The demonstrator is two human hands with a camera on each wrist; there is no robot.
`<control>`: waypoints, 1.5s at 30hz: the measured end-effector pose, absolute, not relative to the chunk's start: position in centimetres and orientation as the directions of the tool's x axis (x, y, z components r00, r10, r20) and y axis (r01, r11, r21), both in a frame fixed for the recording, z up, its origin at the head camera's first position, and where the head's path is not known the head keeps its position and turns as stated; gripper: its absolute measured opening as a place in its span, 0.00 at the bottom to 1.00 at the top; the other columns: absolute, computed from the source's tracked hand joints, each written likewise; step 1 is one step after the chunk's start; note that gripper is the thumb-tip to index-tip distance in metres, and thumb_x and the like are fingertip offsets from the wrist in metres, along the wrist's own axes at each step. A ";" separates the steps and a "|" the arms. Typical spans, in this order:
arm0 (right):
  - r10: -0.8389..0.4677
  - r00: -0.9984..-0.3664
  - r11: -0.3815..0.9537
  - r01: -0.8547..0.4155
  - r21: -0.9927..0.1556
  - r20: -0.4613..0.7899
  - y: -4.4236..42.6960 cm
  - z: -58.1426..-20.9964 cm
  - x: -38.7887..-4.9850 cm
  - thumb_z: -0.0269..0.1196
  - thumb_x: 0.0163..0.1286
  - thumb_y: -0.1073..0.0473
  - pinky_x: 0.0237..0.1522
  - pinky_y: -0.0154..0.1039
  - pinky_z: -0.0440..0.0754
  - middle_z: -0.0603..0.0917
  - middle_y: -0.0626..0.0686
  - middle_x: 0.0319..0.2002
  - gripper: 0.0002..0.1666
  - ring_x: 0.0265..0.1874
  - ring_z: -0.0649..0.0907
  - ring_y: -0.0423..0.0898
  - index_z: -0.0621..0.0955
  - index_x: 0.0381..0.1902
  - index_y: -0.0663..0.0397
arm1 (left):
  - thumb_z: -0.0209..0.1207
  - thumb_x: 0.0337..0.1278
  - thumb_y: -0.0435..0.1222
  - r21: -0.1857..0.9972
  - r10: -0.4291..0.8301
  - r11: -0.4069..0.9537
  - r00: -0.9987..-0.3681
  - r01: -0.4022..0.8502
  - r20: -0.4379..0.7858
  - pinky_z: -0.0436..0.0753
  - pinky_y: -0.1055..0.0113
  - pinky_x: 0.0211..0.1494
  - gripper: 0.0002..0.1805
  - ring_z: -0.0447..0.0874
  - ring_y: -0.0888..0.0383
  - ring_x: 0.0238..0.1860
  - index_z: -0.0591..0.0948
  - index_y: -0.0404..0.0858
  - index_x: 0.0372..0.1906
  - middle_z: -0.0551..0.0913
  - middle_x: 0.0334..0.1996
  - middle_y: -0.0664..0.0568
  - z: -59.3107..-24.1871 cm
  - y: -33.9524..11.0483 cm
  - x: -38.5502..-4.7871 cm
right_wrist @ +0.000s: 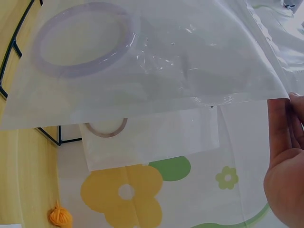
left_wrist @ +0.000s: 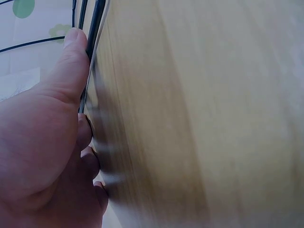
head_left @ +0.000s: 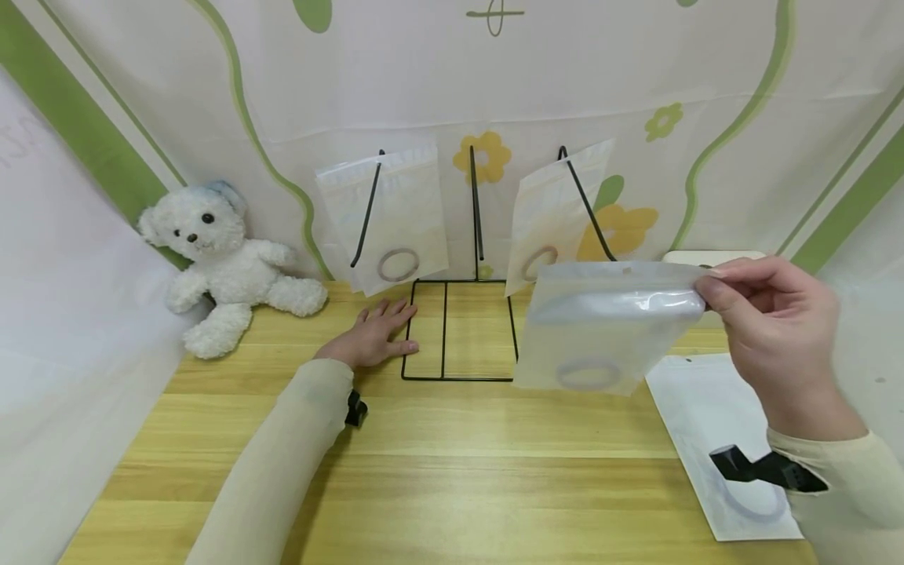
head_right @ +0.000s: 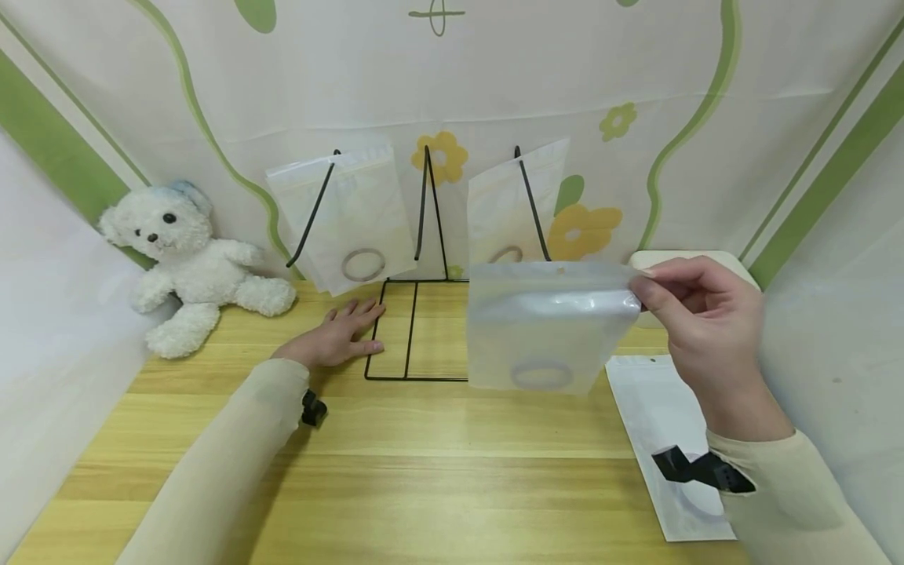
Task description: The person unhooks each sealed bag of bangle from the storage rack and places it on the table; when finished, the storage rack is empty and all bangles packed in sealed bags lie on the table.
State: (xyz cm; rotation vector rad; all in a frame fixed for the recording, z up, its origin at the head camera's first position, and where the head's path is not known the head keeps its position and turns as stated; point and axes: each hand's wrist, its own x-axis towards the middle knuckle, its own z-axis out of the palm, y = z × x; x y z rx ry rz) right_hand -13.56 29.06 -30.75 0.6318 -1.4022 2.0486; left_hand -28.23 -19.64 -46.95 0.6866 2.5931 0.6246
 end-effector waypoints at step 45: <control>-0.027 -0.976 0.230 -0.217 -0.949 0.216 33.3 -38.6 -14.8 0.65 0.75 0.76 0.37 0.26 0.88 0.89 0.39 0.39 0.21 0.33 0.88 0.33 0.87 0.58 0.51 | 0.53 0.71 0.71 0.476 0.514 0.806 -0.814 0.351 -0.271 0.31 0.36 0.89 0.53 0.29 0.40 0.90 0.48 0.55 0.90 0.40 0.91 0.50 -47.2 -19.6 -28.3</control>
